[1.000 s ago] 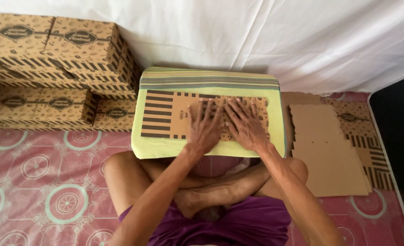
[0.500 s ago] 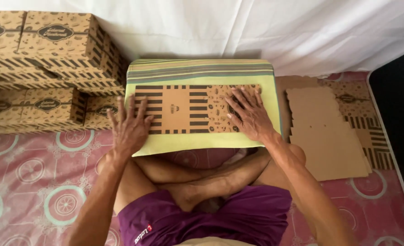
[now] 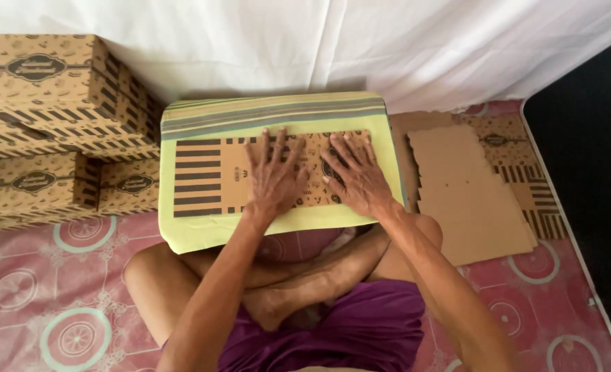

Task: Manually folding and assembling cardboard boxes from flat sheets while sitting on the floor.

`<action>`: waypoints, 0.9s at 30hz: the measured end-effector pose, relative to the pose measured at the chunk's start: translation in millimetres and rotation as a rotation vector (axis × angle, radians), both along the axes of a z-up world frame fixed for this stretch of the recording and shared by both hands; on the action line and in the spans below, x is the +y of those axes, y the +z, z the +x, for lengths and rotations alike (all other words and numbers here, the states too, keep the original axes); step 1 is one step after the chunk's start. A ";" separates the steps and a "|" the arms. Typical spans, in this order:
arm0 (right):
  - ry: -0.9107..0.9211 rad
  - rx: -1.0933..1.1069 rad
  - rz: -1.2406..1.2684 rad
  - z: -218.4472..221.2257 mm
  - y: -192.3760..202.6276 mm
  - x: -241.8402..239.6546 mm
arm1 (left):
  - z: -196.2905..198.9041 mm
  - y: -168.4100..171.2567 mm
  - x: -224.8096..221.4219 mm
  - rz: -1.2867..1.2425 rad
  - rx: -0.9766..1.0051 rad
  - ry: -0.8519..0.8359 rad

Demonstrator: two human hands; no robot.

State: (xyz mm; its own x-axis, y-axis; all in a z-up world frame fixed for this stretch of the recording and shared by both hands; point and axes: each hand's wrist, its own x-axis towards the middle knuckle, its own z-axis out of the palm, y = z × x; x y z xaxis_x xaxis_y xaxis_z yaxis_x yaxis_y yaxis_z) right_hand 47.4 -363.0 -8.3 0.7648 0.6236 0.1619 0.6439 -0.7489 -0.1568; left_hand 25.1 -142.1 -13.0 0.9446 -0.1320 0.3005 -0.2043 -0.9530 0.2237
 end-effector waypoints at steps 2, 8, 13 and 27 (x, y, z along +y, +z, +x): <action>-0.064 0.002 0.014 -3.8 -0.6 -4.0 | -2.1 9.1 8.9 0.006 0.008 0.006; -0.141 -0.045 -0.076 -14.6 11.2 -46.2 | -9.3 12.3 55.6 0.149 0.032 0.111; -0.223 0.023 -0.102 -21.2 2.1 -82.3 | -23.1 17.3 88.8 0.077 0.069 0.125; -0.265 -0.037 -0.072 -60.0 -2.5 -111.8 | -28.3 16.5 93.1 0.062 0.090 0.123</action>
